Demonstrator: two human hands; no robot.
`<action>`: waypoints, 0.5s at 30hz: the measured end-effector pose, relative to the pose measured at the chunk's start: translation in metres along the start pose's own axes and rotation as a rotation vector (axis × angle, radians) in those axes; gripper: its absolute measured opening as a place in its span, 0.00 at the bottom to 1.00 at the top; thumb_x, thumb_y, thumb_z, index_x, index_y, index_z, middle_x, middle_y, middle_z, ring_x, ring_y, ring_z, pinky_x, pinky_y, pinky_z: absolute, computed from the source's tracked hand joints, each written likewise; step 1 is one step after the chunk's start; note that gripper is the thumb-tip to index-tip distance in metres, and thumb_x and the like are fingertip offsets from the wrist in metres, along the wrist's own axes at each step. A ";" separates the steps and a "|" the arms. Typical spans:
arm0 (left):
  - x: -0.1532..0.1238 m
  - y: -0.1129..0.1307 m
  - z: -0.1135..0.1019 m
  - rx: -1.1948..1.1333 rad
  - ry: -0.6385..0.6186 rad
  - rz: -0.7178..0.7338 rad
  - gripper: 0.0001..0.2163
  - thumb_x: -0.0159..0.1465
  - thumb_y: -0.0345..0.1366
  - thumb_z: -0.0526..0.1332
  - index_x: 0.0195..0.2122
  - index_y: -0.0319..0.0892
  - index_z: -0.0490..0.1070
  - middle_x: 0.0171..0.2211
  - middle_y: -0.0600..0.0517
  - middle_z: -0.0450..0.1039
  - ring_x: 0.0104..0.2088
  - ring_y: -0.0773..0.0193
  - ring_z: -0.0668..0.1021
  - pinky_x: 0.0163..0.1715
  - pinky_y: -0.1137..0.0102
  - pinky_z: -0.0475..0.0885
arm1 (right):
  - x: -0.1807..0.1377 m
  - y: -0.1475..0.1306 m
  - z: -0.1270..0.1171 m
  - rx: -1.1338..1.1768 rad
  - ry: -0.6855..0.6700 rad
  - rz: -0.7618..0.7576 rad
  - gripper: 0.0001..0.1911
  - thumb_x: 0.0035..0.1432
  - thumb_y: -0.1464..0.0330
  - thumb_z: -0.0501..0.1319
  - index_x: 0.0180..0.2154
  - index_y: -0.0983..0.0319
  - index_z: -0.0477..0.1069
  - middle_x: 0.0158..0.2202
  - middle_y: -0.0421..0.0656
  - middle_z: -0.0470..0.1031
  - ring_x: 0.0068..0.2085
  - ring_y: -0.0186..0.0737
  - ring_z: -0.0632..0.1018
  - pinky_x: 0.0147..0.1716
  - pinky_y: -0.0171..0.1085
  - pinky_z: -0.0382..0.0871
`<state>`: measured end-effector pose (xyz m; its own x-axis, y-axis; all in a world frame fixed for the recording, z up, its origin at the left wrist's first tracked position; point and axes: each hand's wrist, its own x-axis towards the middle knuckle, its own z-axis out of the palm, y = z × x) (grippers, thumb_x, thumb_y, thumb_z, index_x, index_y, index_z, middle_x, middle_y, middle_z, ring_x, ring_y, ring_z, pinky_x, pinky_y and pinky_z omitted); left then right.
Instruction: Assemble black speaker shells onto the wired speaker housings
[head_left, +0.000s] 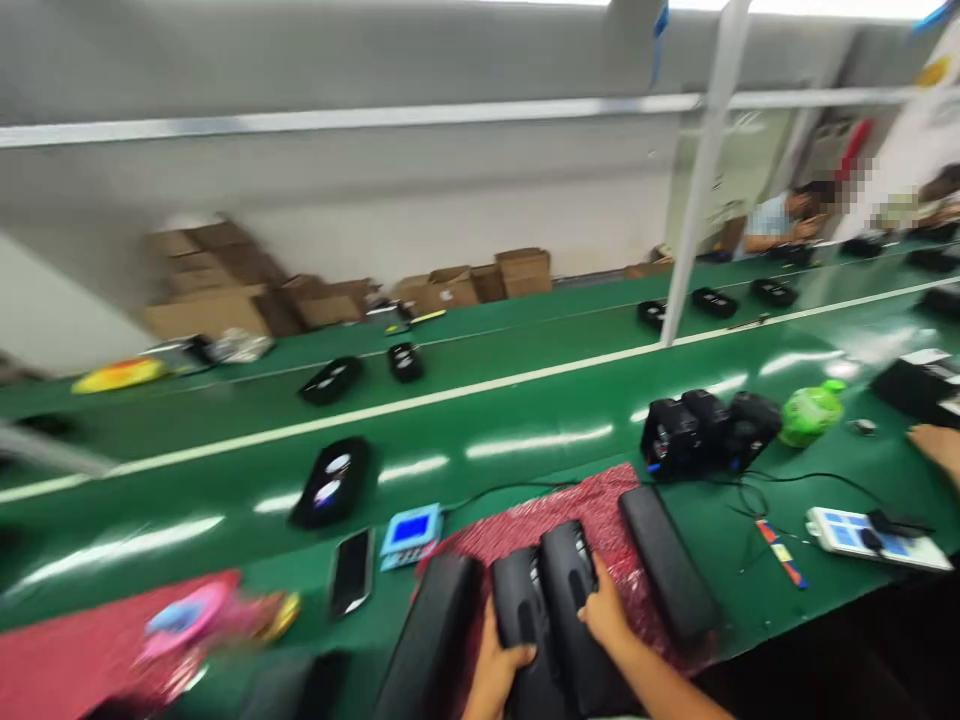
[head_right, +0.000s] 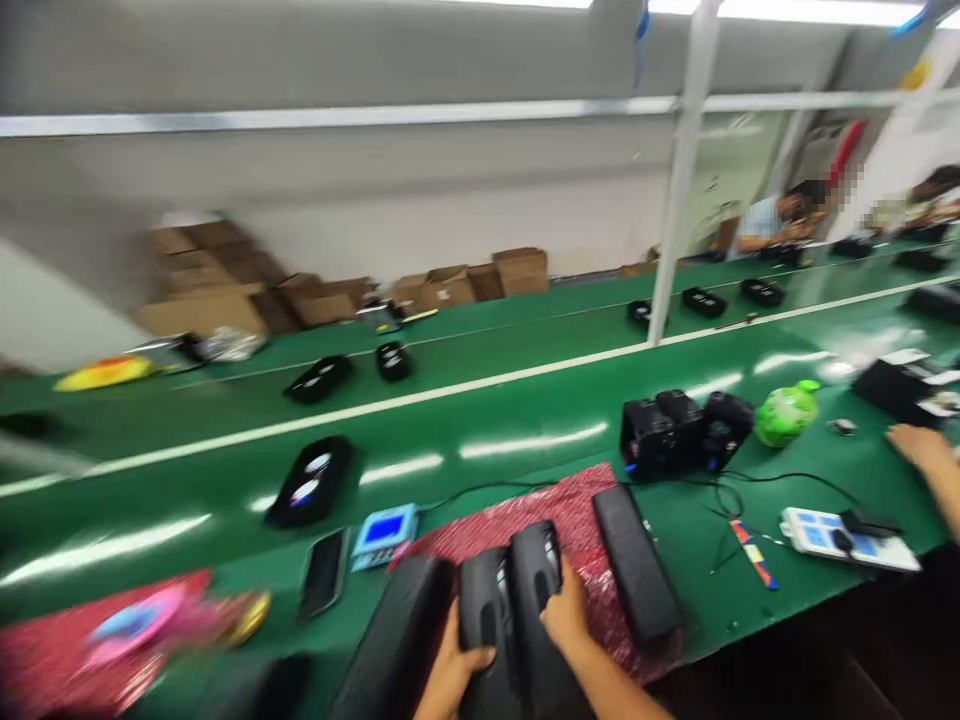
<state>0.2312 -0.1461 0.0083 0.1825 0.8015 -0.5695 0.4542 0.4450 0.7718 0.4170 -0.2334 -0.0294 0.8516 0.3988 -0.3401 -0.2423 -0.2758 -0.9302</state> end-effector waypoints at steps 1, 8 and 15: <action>0.003 -0.007 -0.002 -0.100 -0.070 0.000 0.47 0.46 0.22 0.61 0.66 0.52 0.45 0.51 0.52 0.70 0.43 0.59 0.77 0.42 0.69 0.73 | -0.011 0.010 0.013 -0.006 -0.060 0.018 0.19 0.54 0.65 0.64 0.48 0.62 0.70 0.45 0.47 0.74 0.43 0.43 0.76 0.44 0.44 0.72; 0.013 -0.021 0.000 -0.307 -0.224 -0.065 0.58 0.38 0.24 0.62 0.67 0.47 0.28 0.46 0.47 0.73 0.31 0.60 0.76 0.32 0.66 0.72 | -0.013 0.032 0.023 -0.027 -0.266 0.024 0.37 0.28 0.73 0.56 0.48 0.63 0.72 0.45 0.48 0.76 0.47 0.51 0.75 0.51 0.45 0.67; 0.008 -0.026 0.000 -0.395 -0.243 -0.056 0.57 0.39 0.26 0.64 0.68 0.46 0.32 0.58 0.43 0.64 0.40 0.53 0.77 0.35 0.64 0.73 | -0.014 0.036 0.015 -0.002 -0.297 -0.004 0.36 0.29 0.70 0.58 0.48 0.63 0.73 0.46 0.48 0.76 0.50 0.53 0.73 0.55 0.45 0.64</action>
<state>0.2211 -0.1513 -0.0160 0.3881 0.6761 -0.6264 0.1109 0.6404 0.7600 0.3889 -0.2360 -0.0602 0.6795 0.6381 -0.3620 -0.2378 -0.2752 -0.9315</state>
